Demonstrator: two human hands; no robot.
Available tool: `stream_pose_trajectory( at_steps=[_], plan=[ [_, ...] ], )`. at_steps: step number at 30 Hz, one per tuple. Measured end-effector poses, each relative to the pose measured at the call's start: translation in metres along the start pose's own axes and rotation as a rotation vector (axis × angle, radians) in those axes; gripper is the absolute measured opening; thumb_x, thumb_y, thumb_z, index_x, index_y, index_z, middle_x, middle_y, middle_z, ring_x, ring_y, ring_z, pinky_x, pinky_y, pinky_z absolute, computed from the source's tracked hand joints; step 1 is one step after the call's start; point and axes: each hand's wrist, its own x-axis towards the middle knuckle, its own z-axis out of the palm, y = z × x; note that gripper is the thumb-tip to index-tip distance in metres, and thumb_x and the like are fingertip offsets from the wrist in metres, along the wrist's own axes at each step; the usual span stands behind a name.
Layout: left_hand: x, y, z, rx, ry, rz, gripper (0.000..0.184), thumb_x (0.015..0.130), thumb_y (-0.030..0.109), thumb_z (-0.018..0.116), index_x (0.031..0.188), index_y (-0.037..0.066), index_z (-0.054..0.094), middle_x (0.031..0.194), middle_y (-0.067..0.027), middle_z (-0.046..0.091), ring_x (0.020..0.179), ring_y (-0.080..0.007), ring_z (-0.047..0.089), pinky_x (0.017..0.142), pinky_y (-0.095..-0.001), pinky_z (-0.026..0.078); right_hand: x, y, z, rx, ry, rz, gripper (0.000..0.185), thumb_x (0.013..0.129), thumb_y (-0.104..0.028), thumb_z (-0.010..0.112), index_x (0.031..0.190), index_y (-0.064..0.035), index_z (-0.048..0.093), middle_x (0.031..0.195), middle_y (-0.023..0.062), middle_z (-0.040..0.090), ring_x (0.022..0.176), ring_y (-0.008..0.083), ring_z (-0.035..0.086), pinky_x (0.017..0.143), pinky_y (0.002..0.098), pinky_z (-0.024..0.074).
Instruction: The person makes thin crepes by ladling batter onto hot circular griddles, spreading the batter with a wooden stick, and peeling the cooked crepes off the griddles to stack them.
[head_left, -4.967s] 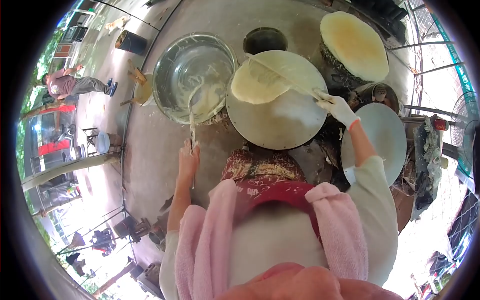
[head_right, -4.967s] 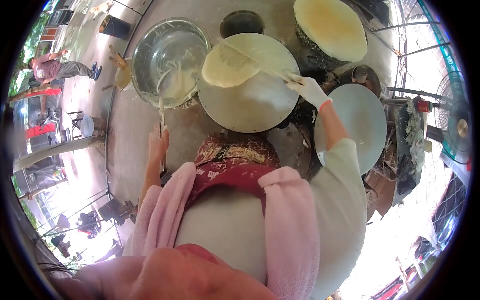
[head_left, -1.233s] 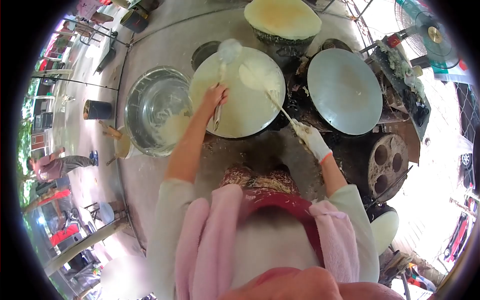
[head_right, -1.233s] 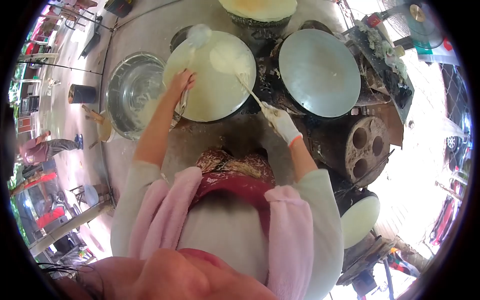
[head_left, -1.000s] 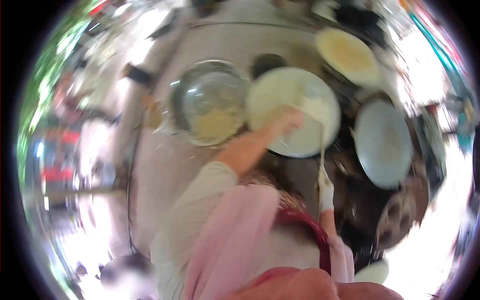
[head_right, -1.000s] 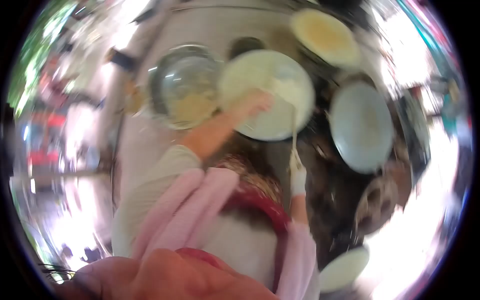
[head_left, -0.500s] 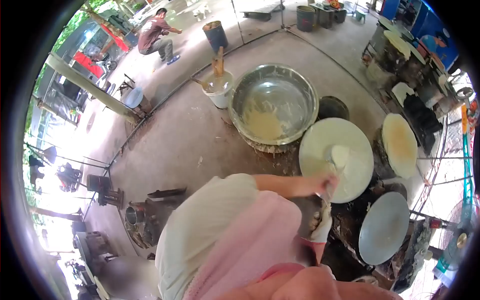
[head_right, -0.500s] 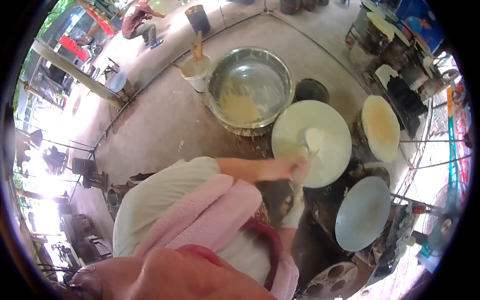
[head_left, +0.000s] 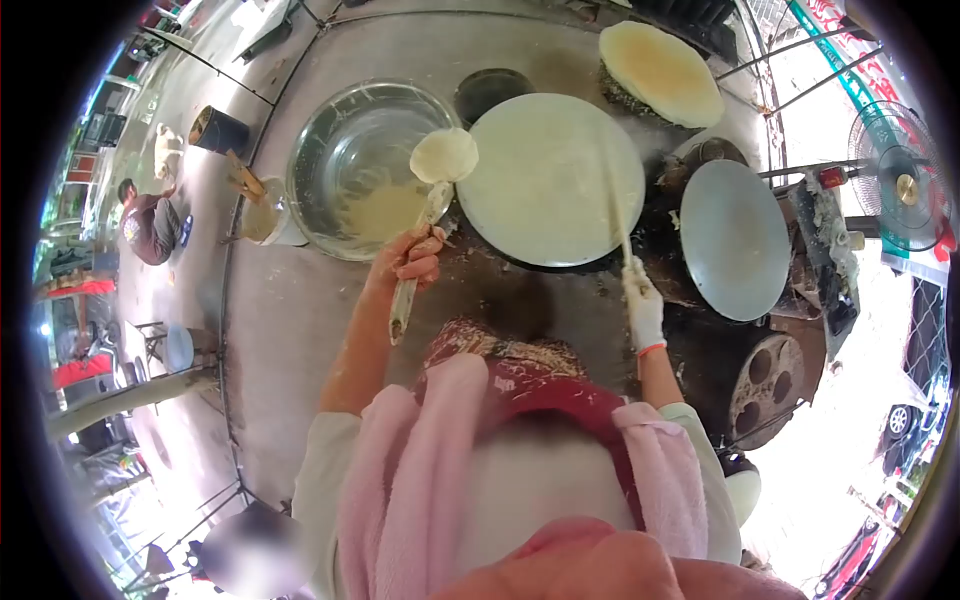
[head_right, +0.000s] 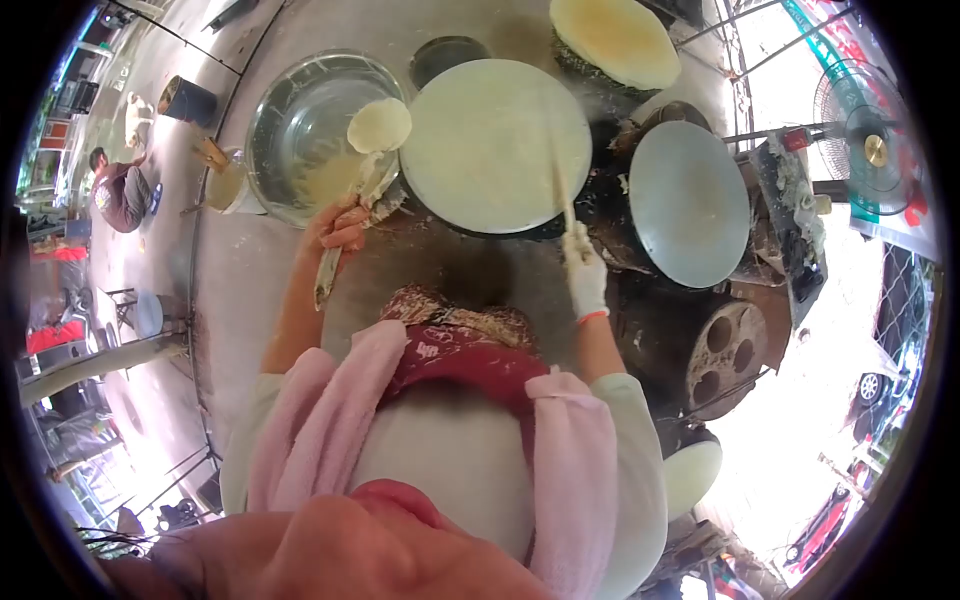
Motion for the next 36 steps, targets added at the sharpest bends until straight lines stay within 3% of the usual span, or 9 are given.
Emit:
stream_pose_trajectory(
  at_steps=[1,6,13,18,21,26,29,31,36],
  plan=[
    [-0.003,0.010,-0.004,0.085,0.039,-0.017,0.030,0.101,0.034,0.049,0.099,0.004,0.053,0.059,0.0089,0.035,0.036,-0.0022,0.031,0.043,-0.0227,0.033,-0.008,-0.017,0.005,-0.077,-0.020,0.189,0.038,0.097,-0.022,0.060,0.132,-0.0057,0.059,0.089,-0.0078,0.061,0.066,-0.0007,0.043,0.056,0.0157,0.0356],
    [0.003,0.041,-0.023,0.415,0.037,-0.089,0.030,0.099,0.036,0.052,0.095,0.006,0.052,0.062,0.0068,0.038,0.038,-0.0041,0.032,0.044,-0.0243,0.033,-0.011,0.013,0.034,-0.248,-0.131,-0.270,0.039,0.094,-0.018,0.065,0.129,-0.0016,0.059,0.094,-0.0046,0.062,0.080,0.0032,0.053,0.073,0.0198,0.0467],
    [0.056,0.036,0.022,0.592,-0.137,-0.153,0.037,0.099,0.035,0.052,0.100,-0.001,0.052,0.063,0.0034,0.039,0.039,-0.0058,0.032,0.043,-0.0245,0.030,-0.083,-0.011,0.000,-0.252,-0.001,-0.119,0.050,0.089,-0.026,0.072,0.131,-0.0022,0.058,0.110,0.0039,0.068,0.102,0.0077,0.057,0.091,0.0234,0.0456],
    [0.132,-0.030,0.140,0.752,-0.196,-0.254,0.037,0.101,0.031,0.048,0.100,-0.006,0.052,0.062,0.0036,0.036,0.040,-0.0058,0.030,0.041,-0.0225,0.025,-0.127,-0.031,-0.086,0.329,0.519,0.270,0.043,0.095,-0.024,0.063,0.137,-0.0206,0.056,0.068,-0.0109,0.051,0.053,-0.0006,0.042,0.045,0.0167,0.0315],
    [0.192,-0.107,0.214,0.861,-0.291,-0.205,0.037,0.102,0.031,0.047,0.100,-0.006,0.053,0.061,0.0037,0.035,0.040,-0.0058,0.030,0.041,-0.0234,0.024,-0.128,0.011,-0.161,0.272,0.600,0.129,0.047,0.096,-0.018,0.062,0.140,-0.0056,0.051,0.127,0.0005,0.059,0.079,-0.0021,0.051,0.064,0.0132,0.0400],
    [0.286,-0.234,0.315,0.900,-0.467,-0.174,0.040,0.101,0.035,0.049,0.095,-0.004,0.056,0.063,0.0015,0.044,0.045,-0.0071,0.039,0.042,-0.0227,0.028,-0.114,0.033,-0.260,0.403,0.691,-0.289,0.047,0.097,-0.003,0.055,0.141,0.0060,0.042,0.147,0.0082,0.043,0.125,0.0125,0.047,0.104,0.0232,0.0376],
    [0.338,-0.322,0.348,0.872,-0.427,-0.135,0.041,0.101,0.039,0.048,0.092,0.000,0.057,0.062,0.0016,0.044,0.043,-0.0084,0.038,0.043,-0.0239,0.030,-0.098,-0.018,-0.306,-0.199,0.695,-0.143,0.049,0.095,-0.009,0.060,0.141,0.0023,0.044,0.143,0.0119,0.050,0.128,0.0138,0.047,0.106,0.0270,0.0372],
    [0.368,-0.375,0.353,0.912,-0.395,-0.134,0.043,0.099,0.041,0.051,0.091,0.000,0.057,0.066,-0.0020,0.051,0.044,-0.0108,0.041,0.044,-0.0274,0.034,-0.078,-0.030,-0.323,-0.610,0.755,0.018,0.044,0.094,-0.034,0.059,0.134,-0.0163,0.056,0.117,0.0207,0.064,0.102,0.0338,0.065,0.085,0.0378,0.0513],
    [0.414,-0.432,0.339,1.676,-0.222,0.106,0.039,0.089,0.039,0.063,0.087,0.000,0.056,0.080,-0.0126,0.064,0.062,-0.0218,0.062,0.058,-0.0353,0.049,-0.044,0.014,-0.352,-0.872,0.709,0.150,0.033,0.094,-0.042,0.053,0.115,-0.0188,0.063,0.091,0.0185,0.065,0.078,0.0398,0.064,0.066,0.0500,0.0499]
  ],
)
